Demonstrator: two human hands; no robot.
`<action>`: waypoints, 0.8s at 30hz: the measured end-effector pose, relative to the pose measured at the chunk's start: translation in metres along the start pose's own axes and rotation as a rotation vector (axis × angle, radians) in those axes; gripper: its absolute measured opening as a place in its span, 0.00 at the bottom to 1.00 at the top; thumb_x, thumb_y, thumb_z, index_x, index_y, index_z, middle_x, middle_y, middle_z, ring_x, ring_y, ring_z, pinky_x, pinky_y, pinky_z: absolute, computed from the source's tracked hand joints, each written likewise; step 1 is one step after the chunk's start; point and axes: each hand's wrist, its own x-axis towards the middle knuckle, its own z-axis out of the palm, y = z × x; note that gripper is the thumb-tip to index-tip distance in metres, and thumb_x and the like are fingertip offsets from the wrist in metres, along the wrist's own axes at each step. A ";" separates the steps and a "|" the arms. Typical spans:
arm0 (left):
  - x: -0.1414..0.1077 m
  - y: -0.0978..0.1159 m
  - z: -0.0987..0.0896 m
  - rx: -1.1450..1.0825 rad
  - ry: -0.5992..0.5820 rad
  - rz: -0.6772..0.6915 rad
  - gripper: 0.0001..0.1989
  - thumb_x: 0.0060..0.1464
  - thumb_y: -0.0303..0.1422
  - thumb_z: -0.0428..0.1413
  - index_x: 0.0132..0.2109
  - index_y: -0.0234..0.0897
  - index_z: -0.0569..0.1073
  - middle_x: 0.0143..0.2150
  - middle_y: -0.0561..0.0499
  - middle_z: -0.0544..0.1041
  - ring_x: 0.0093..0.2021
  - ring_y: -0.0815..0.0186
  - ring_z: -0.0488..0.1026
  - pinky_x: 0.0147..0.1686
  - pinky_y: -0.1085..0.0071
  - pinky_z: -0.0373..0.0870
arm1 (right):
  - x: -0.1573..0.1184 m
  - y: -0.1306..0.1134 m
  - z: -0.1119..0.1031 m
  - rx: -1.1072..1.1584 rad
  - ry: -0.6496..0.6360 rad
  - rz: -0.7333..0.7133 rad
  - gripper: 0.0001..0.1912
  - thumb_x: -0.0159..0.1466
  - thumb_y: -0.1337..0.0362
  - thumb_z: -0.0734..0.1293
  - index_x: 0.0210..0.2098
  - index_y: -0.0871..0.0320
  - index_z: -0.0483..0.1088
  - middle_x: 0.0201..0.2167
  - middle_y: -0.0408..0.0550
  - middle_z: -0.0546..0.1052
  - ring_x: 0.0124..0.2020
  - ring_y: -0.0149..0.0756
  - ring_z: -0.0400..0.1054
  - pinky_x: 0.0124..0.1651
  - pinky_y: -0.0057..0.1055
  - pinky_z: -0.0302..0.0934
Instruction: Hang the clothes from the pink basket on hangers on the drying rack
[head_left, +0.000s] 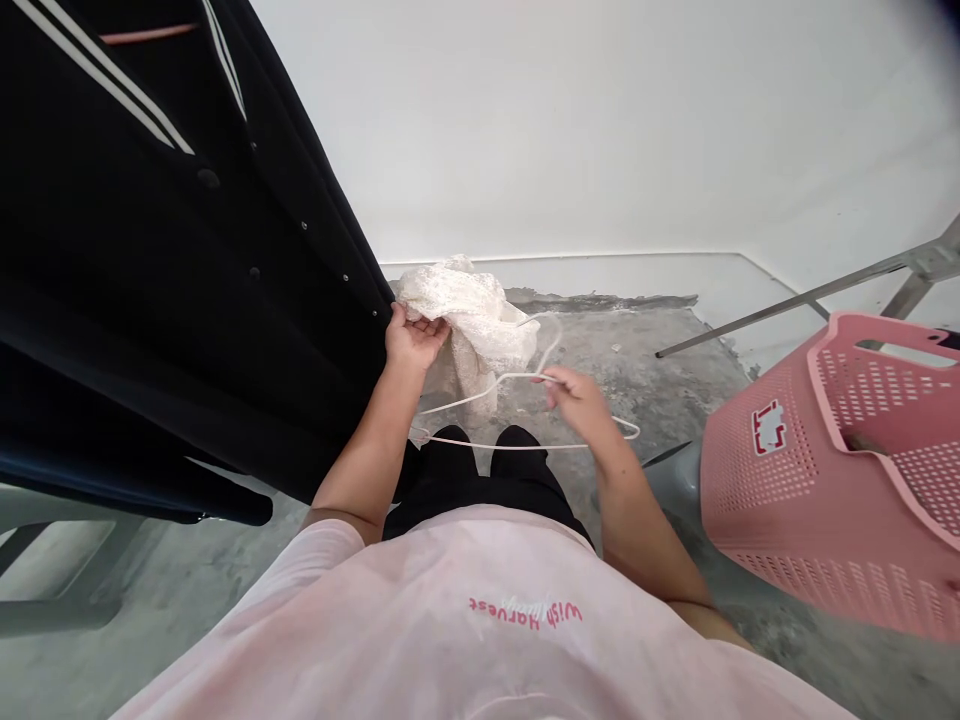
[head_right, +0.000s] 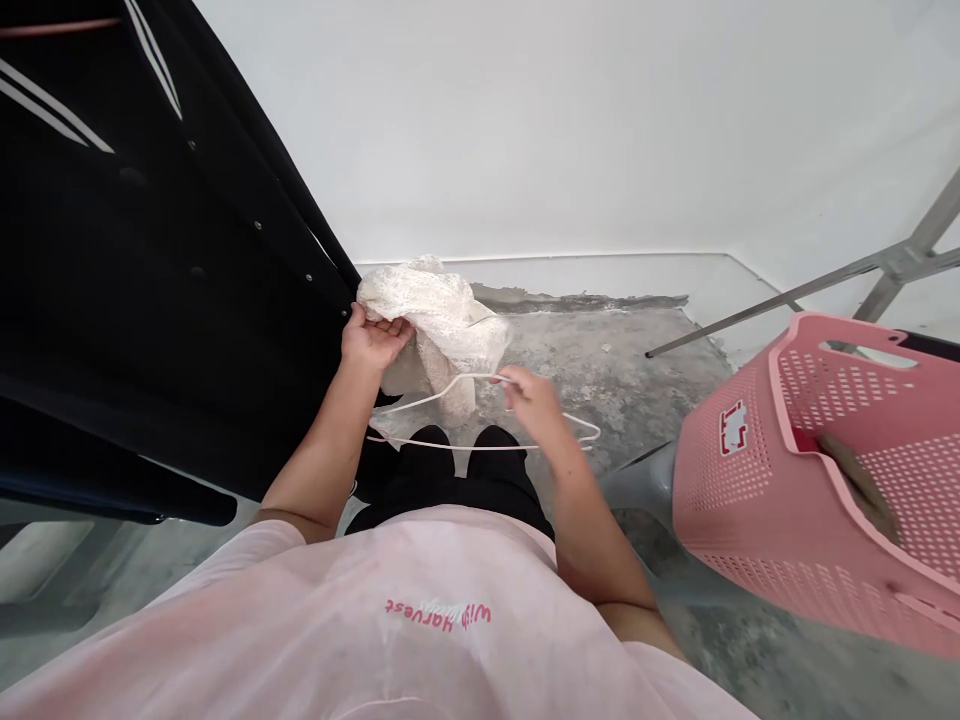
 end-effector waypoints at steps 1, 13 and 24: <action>-0.003 -0.001 0.000 -0.016 0.005 -0.010 0.20 0.67 0.50 0.47 0.46 0.40 0.73 0.42 0.45 0.76 0.47 0.60 0.75 0.53 0.60 0.74 | 0.001 0.002 -0.013 0.000 0.068 0.013 0.08 0.63 0.59 0.69 0.33 0.58 0.75 0.19 0.43 0.70 0.21 0.26 0.58 0.25 0.26 0.50; -0.041 -0.037 -0.009 -0.039 -0.197 -0.105 0.19 0.62 0.43 0.52 0.53 0.39 0.77 0.47 0.44 0.80 0.52 0.53 0.77 0.53 0.60 0.75 | 0.009 0.035 -0.047 0.439 0.649 0.160 0.20 0.48 0.57 0.75 0.39 0.58 0.74 0.26 0.42 0.77 0.18 0.23 0.61 0.17 0.21 0.49; -0.069 -0.046 -0.007 -0.010 -0.122 -0.098 0.16 0.60 0.42 0.52 0.43 0.36 0.78 0.38 0.46 0.80 0.45 0.55 0.79 0.46 0.64 0.77 | 0.011 0.062 -0.007 0.644 0.074 0.576 0.32 0.37 0.53 0.83 0.31 0.57 0.64 0.13 0.29 0.58 0.13 0.17 0.44 0.15 0.19 0.32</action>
